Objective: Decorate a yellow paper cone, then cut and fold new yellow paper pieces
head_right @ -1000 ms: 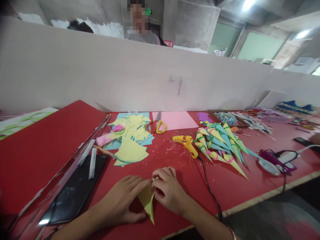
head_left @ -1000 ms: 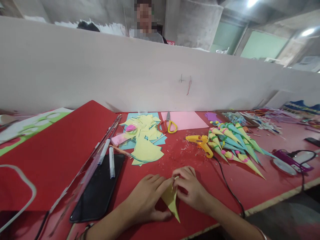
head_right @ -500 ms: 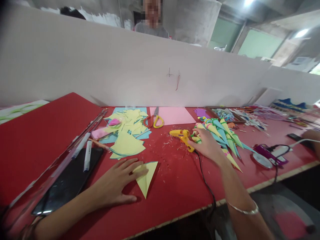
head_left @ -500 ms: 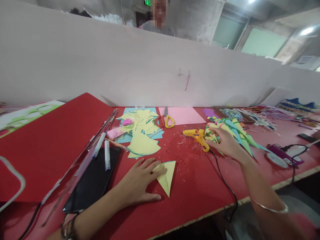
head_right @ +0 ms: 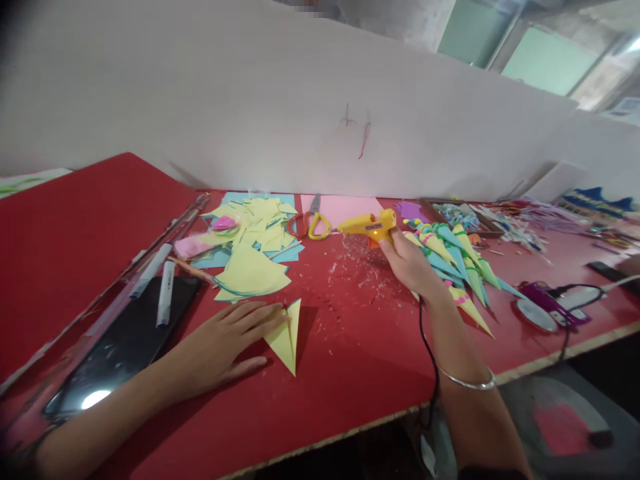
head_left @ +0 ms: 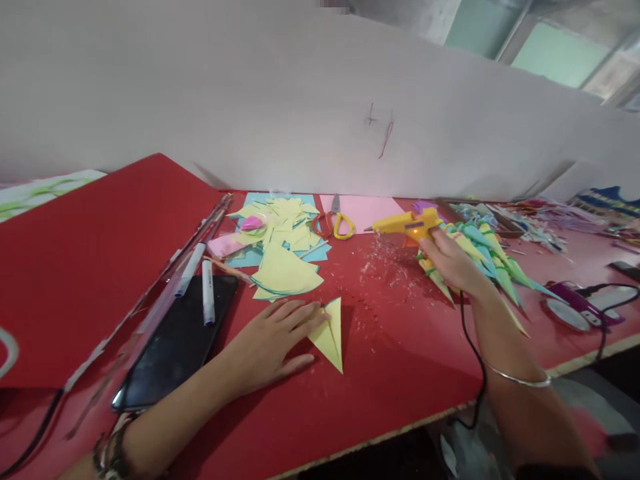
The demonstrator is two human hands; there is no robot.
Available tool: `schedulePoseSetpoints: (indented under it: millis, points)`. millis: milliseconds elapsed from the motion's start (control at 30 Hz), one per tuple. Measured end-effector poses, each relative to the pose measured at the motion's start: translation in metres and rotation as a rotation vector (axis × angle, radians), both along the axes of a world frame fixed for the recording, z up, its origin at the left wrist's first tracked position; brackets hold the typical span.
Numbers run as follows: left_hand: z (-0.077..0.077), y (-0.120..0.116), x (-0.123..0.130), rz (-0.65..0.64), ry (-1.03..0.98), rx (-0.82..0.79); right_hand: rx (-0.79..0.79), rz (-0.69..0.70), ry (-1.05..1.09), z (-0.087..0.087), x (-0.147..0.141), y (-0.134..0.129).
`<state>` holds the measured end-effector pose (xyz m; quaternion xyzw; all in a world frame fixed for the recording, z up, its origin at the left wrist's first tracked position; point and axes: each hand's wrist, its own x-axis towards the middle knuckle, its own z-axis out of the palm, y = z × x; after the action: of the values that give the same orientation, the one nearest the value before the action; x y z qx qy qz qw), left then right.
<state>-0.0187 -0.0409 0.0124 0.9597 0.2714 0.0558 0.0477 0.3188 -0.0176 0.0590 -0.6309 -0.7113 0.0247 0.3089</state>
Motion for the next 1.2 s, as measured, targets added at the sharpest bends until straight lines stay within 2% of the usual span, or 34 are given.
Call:
schedulePoseSetpoints:
  millis: [100,200,333,467,700,833,967,1033,1100,1200]
  points:
    - [0.003,-0.004,0.001,-0.065,-0.053,-0.030,-0.014,-0.027,0.017,0.006,-0.006,-0.007]
    - [0.006,-0.007,0.005,-0.083,-0.105,-0.116,-0.073,0.010,0.078,0.005,-0.011,-0.016]
    - [0.003,-0.011,0.013,0.111,-0.130,-0.166,-0.122,0.059,0.140,-0.003,-0.014,-0.017]
    - [0.001,-0.017,0.022,0.250,-0.140,-0.156,-0.098,-0.085,0.188,-0.009,-0.014,-0.011]
    - [0.004,-0.019,0.026,0.240,-0.150,-0.229,-0.037,-0.137,0.373,-0.011,-0.014,-0.008]
    - [-0.004,-0.010,0.018,0.260,-0.195,-0.165,-0.068,-0.080,0.513,-0.011,-0.020,-0.008]
    - [-0.009,0.002,0.008,0.336,-0.276,-0.100,-0.154,-0.014,0.628,-0.014,-0.031,-0.010]
    - [-0.005,0.005,0.008,0.367,-0.382,-0.087,-0.190,0.013,0.646,-0.015,-0.038,-0.012]
    - [0.004,0.008,0.015,0.384,-0.492,-0.143,-0.205,0.037,0.655,-0.015,-0.044,-0.014]
    - [0.023,0.013,0.041,0.372,-0.612,-0.387,-0.194,0.046,0.668,-0.012,-0.051,-0.017]
